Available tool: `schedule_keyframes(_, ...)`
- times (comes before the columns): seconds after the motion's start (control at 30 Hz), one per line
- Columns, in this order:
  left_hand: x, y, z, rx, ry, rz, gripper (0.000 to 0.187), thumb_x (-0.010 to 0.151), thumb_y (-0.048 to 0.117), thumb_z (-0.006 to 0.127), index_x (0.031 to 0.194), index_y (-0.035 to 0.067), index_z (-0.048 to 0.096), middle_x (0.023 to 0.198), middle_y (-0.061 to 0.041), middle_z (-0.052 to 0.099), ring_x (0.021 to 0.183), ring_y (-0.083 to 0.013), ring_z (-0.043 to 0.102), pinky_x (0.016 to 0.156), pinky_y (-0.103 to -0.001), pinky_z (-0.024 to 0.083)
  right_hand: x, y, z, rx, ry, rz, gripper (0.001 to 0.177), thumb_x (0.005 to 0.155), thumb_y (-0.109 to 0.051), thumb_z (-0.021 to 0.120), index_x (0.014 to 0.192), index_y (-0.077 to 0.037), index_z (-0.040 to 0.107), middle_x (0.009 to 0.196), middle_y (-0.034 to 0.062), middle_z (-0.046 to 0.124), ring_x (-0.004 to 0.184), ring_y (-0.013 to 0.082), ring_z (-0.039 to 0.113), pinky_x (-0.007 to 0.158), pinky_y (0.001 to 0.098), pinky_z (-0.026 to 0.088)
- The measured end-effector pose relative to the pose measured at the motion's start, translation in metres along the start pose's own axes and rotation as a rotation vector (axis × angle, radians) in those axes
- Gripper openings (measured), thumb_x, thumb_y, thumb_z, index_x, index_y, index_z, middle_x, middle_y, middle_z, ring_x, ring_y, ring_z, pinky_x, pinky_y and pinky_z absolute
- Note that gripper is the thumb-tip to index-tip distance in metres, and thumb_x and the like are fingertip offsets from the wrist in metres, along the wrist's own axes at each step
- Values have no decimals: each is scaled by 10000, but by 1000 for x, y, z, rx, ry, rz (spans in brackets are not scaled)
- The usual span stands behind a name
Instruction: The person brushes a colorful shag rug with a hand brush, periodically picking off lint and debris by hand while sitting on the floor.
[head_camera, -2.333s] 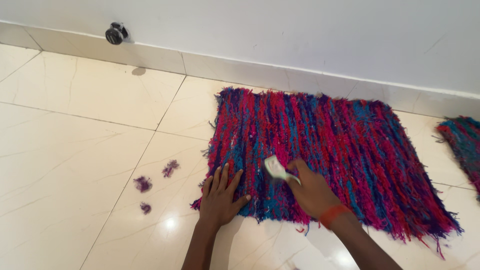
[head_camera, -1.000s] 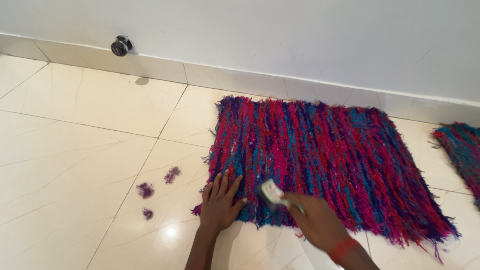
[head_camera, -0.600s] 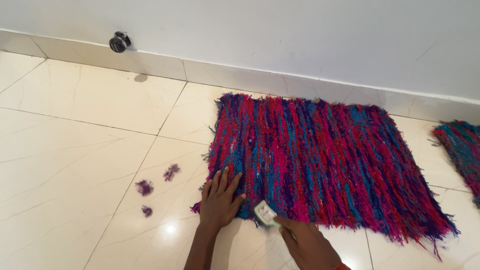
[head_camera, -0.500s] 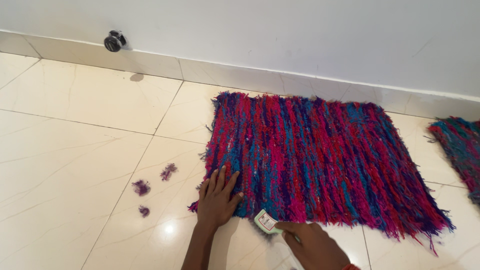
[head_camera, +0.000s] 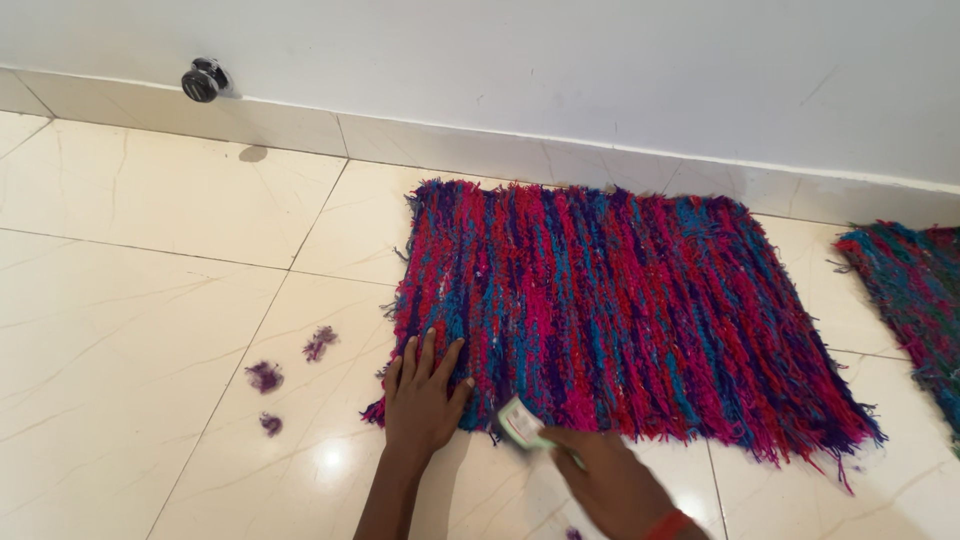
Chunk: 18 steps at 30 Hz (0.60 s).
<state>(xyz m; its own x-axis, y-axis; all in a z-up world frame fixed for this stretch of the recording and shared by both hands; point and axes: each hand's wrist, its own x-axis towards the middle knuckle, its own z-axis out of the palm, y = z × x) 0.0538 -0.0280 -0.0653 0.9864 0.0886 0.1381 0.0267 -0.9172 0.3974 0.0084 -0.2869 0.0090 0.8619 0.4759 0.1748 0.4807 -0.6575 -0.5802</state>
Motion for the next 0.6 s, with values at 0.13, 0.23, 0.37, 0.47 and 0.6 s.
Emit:
schedule_keyframes(0.13,3,2,-3,-6,-54,-16,635,926,469,565,1511,253,448,1657,-116,262,1521,-341,212,1207,-509,123,19,21,-45,104,-222,329,408,924,-276,600,1293,-163,735,986,159,801,842,258,782,799,390,571)
schedule_keyframes(0.23,5,12,0,-80,38,162,609,966,436,549,1491,136,478,1673,-126,312,1557,-292,262,1243,-504,134,59,37,-56,31,-206,582,419,988,-317,557,1385,-218,645,893,220,786,771,347,724,734,455,546)
schedule_keyframes(0.37,-1,27,2,-131,-123,168,723,953,540,543,1522,114,411,1661,-129,264,1540,-303,196,1226,-489,108,84,52,-40,4,-52,377,407,965,-224,562,1340,-94,648,989,222,770,810,343,719,750,445,539)
schedule_keyframes(0.47,-2,27,-2,-84,-153,166,792,939,618,508,1548,132,366,1656,-114,249,1543,-290,166,1228,-487,81,68,55,-29,37,-177,579,437,974,-207,525,1401,-143,594,992,211,776,802,367,743,766,464,563)
schedule_keyframes(0.6,2,29,-5,-66,-224,132,861,910,697,492,1561,154,340,1672,-99,218,1554,-277,138,1238,-476,57,7,67,-23,8,-56,162,380,916,-186,625,1271,-74,703,1048,224,767,948,370,720,817,442,548)
